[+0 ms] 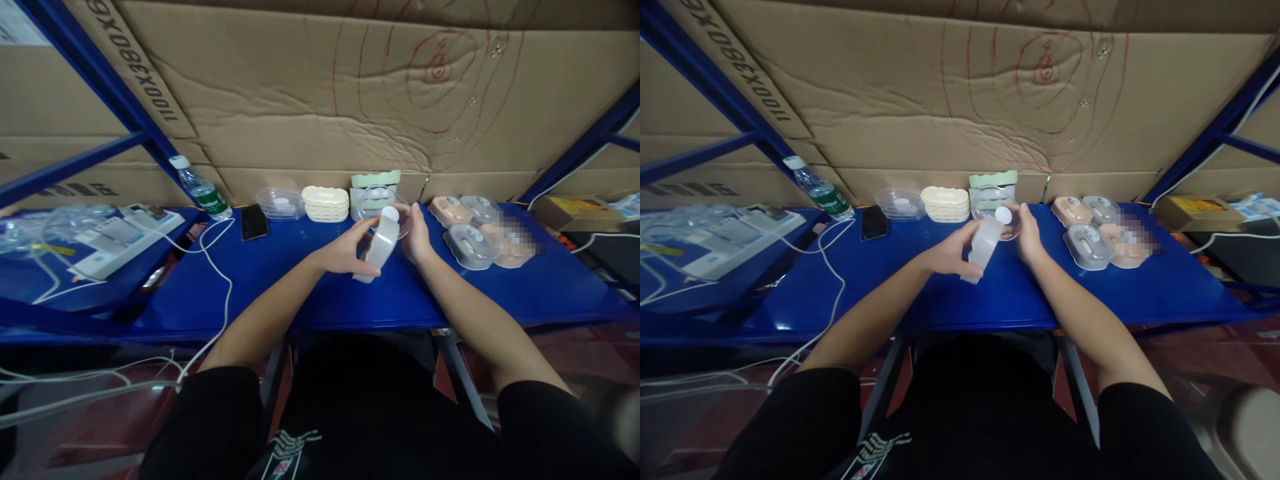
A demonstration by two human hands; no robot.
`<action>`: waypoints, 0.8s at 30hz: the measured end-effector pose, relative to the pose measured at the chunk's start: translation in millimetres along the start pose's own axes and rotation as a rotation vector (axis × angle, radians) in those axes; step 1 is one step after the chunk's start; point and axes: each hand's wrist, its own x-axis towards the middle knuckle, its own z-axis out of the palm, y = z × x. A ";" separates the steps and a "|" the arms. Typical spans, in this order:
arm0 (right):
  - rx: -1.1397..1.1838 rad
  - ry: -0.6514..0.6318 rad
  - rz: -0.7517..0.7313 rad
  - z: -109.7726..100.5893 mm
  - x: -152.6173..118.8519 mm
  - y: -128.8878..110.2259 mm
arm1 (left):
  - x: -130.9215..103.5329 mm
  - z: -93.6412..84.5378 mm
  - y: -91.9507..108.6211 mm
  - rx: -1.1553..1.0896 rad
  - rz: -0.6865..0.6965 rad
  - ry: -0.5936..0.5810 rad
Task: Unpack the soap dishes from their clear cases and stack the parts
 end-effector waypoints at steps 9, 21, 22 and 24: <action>-0.180 -0.050 0.064 -2.3 -0.5 -12.5 | -8.4 -5.7 28.5 0.472 -0.013 -0.099; 0.130 -0.178 0.199 -21.3 7.1 -9.4 | -6.7 -1.4 17.5 0.582 0.153 -0.070; 0.186 -0.201 0.188 -21.7 9.0 -6.3 | -7.1 -0.9 17.3 0.604 0.176 -0.058; 0.293 -0.236 0.159 -22.5 11.8 -1.4 | -7.7 -3.0 17.9 0.656 0.239 -0.013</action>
